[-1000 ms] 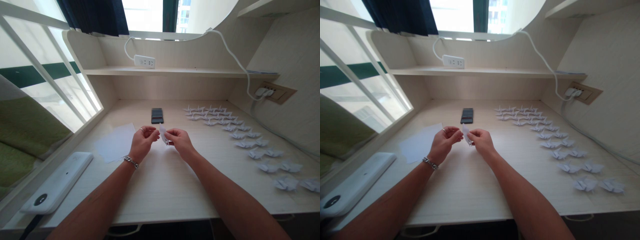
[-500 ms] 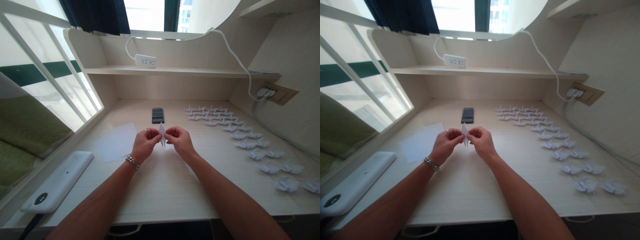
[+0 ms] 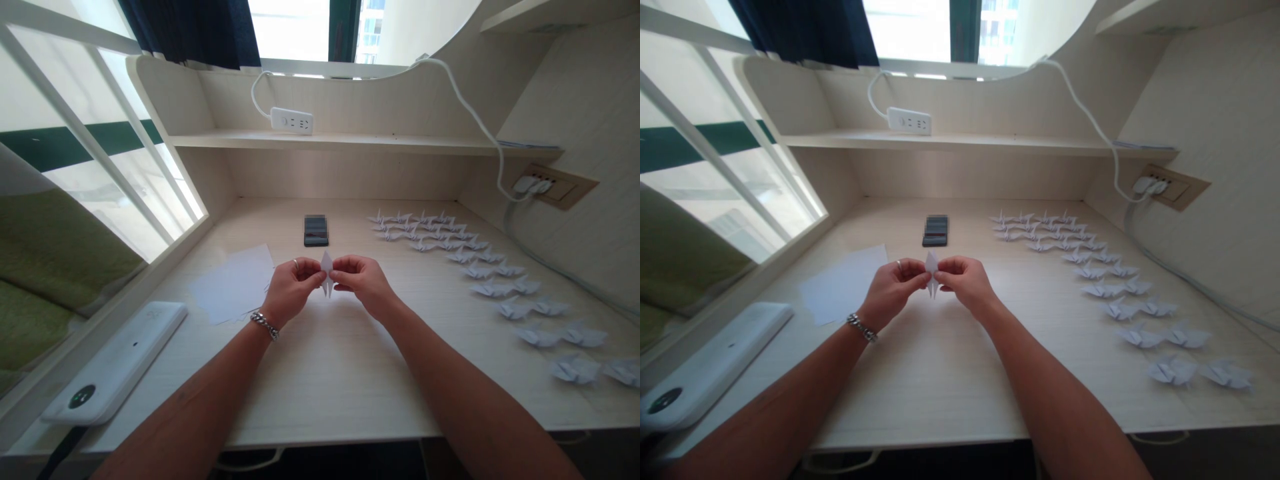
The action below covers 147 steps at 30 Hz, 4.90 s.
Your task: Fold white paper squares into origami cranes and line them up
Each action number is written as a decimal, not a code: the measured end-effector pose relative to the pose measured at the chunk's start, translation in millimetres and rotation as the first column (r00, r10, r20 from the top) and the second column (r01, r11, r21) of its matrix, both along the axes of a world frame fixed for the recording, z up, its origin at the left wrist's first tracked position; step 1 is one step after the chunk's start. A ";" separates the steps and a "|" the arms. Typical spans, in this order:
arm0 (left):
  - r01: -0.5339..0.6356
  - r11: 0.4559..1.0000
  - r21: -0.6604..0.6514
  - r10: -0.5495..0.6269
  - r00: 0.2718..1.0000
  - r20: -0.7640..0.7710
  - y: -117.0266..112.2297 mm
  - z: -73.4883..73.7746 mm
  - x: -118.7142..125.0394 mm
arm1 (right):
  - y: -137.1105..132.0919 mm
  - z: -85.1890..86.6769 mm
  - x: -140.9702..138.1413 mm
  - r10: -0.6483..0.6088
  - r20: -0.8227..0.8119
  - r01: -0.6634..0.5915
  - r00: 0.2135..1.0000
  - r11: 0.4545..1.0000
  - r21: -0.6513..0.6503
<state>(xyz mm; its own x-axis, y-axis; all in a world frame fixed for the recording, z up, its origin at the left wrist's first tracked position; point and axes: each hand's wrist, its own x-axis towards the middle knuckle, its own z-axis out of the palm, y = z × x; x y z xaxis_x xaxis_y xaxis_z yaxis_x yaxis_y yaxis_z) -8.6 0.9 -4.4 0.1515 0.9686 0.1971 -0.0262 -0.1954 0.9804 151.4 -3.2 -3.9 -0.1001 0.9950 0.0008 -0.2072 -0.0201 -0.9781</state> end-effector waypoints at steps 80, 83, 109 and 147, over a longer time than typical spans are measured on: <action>-0.137 0.986 0.090 0.143 0.988 -0.061 -3.5 -1.5 5.9 | 1.9 -11.7 -10.2 -0.121 0.137 0.087 0.983 0.969 0.231; -0.137 0.987 0.089 0.142 0.988 -0.055 -4.0 -1.8 7.5 | 1.4 -11.5 -10.9 -0.116 0.126 0.080 0.985 0.961 0.263; -0.088 0.995 -0.050 0.094 0.986 0.141 1.3 -2.8 4.0 | 4.4 -9.2 -7.0 -0.060 0.049 0.053 0.997 0.991 0.126; -0.125 0.956 0.266 0.177 0.967 -0.184 -5.3 -7.0 3.8 | 3.1 -15.4 -9.3 -0.132 0.140 0.088 0.981 0.955 0.283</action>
